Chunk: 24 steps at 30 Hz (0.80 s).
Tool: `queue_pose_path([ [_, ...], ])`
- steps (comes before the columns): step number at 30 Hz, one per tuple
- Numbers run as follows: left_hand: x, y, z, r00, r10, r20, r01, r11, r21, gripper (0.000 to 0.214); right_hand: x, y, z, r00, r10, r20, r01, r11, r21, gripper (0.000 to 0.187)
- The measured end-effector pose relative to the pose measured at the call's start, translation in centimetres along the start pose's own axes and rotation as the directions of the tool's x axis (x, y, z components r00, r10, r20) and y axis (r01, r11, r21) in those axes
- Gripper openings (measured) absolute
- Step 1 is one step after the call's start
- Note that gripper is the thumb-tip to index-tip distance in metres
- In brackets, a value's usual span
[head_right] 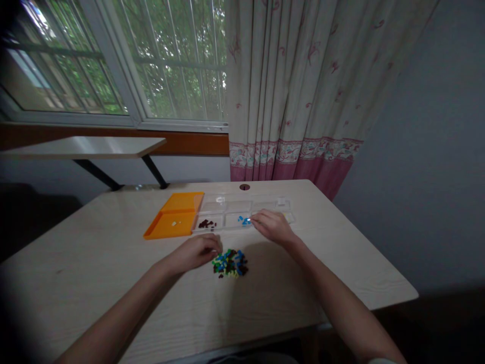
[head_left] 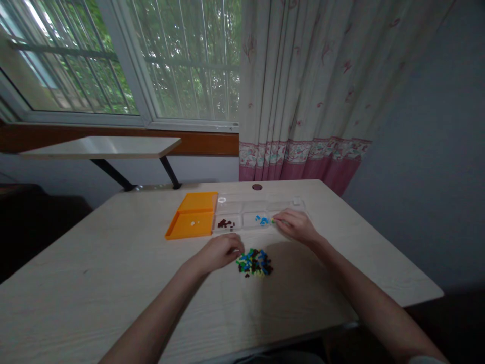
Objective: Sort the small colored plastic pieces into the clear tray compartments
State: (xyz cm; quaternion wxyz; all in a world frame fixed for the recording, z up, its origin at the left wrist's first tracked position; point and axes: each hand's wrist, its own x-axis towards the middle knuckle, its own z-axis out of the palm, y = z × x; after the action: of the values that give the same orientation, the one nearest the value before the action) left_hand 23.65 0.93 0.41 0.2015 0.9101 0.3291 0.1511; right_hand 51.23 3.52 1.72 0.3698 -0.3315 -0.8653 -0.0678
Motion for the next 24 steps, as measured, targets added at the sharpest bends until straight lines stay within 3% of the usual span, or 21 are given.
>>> queue_pose_path([
  [3,0.0,0.1,0.1,1.000,-0.001,-0.022,0.001,1.000,0.003,0.018,-0.6,3.7,-2.5,0.961,0.191,0.200,-0.163,0.975,-0.148,0.019],
  [6,0.0,0.0,0.2,1.000,-0.003,-0.028,0.003,1.000,0.016,0.018,-1.9,7.4,-4.4,0.835,0.426,0.349,-0.329,0.894,-0.306,0.017],
  [9,-0.1,-0.1,0.3,1.000,-0.002,-0.025,0.002,1.000,0.026,0.018,-3.1,9.5,-4.9,0.725,0.554,0.410,-0.434,0.829,-0.352,0.019],
  [12,-0.1,-0.2,0.4,1.000,-0.003,-0.029,0.004,1.000,0.029,0.017,-3.7,10.1,-4.6,0.684,0.598,0.417,-0.480,0.800,-0.359,0.021],
  [15,0.0,-0.2,0.3,1.000,-0.004,-0.010,0.004,0.999,0.032,0.017,-3.5,10.0,-4.5,0.684,0.613,0.396,-0.494,0.789,-0.366,0.024],
  [18,-0.1,0.0,0.3,1.000,0.005,-0.001,-0.005,1.000,0.023,0.017,-2.7,9.1,-4.4,0.715,0.590,0.375,-0.478,0.804,-0.355,0.025],
  [21,-0.1,0.1,0.3,1.000,-0.016,-0.019,0.015,1.000,-0.016,0.016,-1.6,6.8,-3.3,0.786,0.486,0.381,-0.410,0.872,-0.267,0.024],
  [24,0.1,0.2,0.5,0.993,-0.082,-0.086,0.074,0.993,-0.097,0.017,-0.7,3.0,-0.9,0.883,0.298,0.363,-0.265,0.954,-0.140,0.022],
])
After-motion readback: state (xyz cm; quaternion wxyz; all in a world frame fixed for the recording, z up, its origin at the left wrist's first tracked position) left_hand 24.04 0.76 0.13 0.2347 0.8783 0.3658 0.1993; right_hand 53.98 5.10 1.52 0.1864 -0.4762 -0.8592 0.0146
